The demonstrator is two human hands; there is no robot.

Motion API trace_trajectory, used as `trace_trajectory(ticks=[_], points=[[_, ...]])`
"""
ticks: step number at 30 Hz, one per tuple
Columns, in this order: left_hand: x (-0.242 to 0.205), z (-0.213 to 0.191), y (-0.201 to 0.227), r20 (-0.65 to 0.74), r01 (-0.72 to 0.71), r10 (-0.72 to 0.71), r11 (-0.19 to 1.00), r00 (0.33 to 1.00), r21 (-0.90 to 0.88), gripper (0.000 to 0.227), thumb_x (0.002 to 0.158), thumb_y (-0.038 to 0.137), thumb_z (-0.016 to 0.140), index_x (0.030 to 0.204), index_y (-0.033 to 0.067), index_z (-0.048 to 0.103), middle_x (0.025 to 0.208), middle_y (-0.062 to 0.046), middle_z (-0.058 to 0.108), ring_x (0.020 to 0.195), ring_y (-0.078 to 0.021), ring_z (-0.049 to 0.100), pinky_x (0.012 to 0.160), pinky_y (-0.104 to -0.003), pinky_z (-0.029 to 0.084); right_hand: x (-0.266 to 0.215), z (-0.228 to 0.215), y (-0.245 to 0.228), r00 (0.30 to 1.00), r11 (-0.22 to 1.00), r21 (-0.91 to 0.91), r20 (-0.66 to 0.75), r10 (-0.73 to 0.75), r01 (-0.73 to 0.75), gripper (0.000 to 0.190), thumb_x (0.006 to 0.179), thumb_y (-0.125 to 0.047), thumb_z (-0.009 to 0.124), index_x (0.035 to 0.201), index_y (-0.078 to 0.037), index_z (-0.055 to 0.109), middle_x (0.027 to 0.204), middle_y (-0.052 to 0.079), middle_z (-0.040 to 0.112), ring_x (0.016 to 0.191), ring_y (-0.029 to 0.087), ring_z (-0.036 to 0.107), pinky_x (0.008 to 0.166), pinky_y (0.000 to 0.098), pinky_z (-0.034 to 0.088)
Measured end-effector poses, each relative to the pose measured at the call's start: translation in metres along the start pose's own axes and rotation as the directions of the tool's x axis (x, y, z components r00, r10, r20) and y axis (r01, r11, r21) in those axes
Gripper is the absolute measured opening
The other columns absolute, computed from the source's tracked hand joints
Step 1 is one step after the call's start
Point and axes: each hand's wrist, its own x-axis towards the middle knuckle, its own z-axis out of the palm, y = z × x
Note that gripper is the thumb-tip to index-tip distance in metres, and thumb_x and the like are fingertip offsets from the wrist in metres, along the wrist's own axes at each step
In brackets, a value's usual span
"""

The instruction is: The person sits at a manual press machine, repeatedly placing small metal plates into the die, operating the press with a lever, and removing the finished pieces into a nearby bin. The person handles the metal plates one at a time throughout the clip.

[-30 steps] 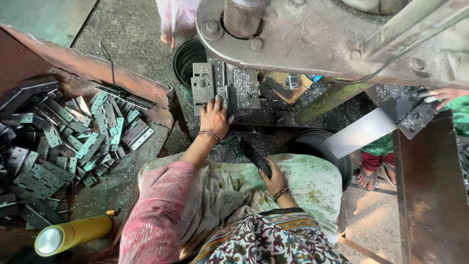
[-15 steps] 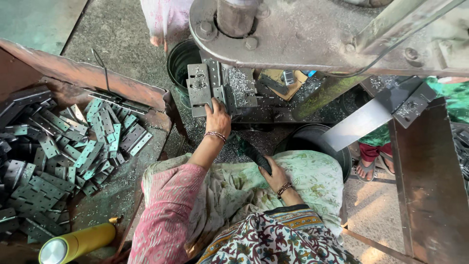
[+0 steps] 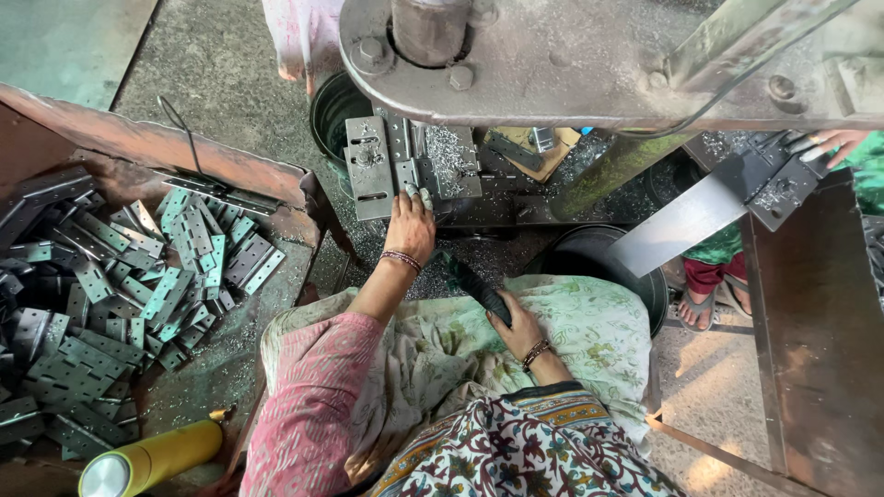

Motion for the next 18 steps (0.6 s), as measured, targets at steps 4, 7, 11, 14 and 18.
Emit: trace_trajectory(ticks=[4, 7, 11, 14, 18], points=[[0.000, -0.009, -0.001, 0.026, 0.009, -0.008, 0.999, 1.000, -0.033, 0.050, 0.105, 0.018, 0.032, 0.144, -0.0069, 0.047, 0.154, -0.028, 0.041, 0.145, -0.0462, 0.034, 0.121, -0.052, 0.026, 0.000, -0.002, -0.004, 1.000, 0.999, 0.016, 0.001, -0.029, 0.029, 0.056, 0.092, -0.031, 0.068, 0.141, -0.012, 0.050, 0.105, 0.020, 0.074, 0.091, 0.035, 0.076, 0.077, 0.0436, 0.059], [-0.001, -0.014, -0.002, 0.068, 0.001, 0.001, 1.000, 0.998, -0.020, 0.049, 0.104, 0.018, 0.032, 0.144, -0.0053, 0.048, 0.154, -0.027, 0.041, 0.144, -0.0445, 0.035, 0.121, -0.052, 0.026, -0.001, -0.010, -0.014, 0.999, 0.999, -0.002, 0.008, -0.047, 0.047, 0.054, 0.092, -0.030, 0.069, 0.140, -0.013, 0.052, 0.100, 0.020, 0.075, 0.090, 0.034, 0.076, 0.076, 0.0442, 0.058], [-0.002, -0.013, -0.002, 0.007, 0.014, -0.014, 0.999, 1.000, 0.033, 0.049, 0.104, 0.019, 0.037, 0.144, -0.0040, 0.051, 0.150, -0.024, 0.048, 0.142, -0.0422, 0.039, 0.120, -0.054, 0.028, 0.003, -0.029, -0.042, 0.997, 0.996, -0.059, -0.037, -0.062, 0.060, 0.055, 0.091, -0.033, 0.071, 0.140, -0.015, 0.053, 0.096, 0.020, 0.075, 0.086, 0.036, 0.076, 0.073, 0.0450, 0.058], [0.003, -0.010, -0.003, -0.087, 0.039, -0.036, 0.999, 0.996, 0.033, 0.049, 0.101, 0.021, 0.040, 0.142, -0.0028, 0.053, 0.147, -0.022, 0.052, 0.138, -0.0417, 0.042, 0.115, -0.057, 0.030, 0.014, -0.047, -0.067, 0.998, 0.989, -0.133, -0.013, -0.066, 0.064, 0.055, 0.092, -0.038, 0.069, 0.140, -0.017, 0.053, 0.094, 0.021, 0.075, 0.085, 0.038, 0.074, 0.072, 0.0469, 0.058], [-0.001, -0.003, 0.006, -0.059, 0.062, -0.062, 0.998, 0.996, 0.012, 0.042, 0.106, 0.022, 0.041, 0.136, -0.0012, 0.059, 0.148, -0.022, 0.053, 0.139, -0.0429, 0.043, 0.113, -0.060, 0.032, 0.012, -0.058, -0.089, 0.995, 0.948, -0.319, 0.089, 0.043, -0.012, 0.059, 0.091, -0.044, 0.063, 0.143, -0.021, 0.049, 0.095, 0.019, 0.075, 0.086, 0.040, 0.073, 0.075, 0.0513, 0.057]])
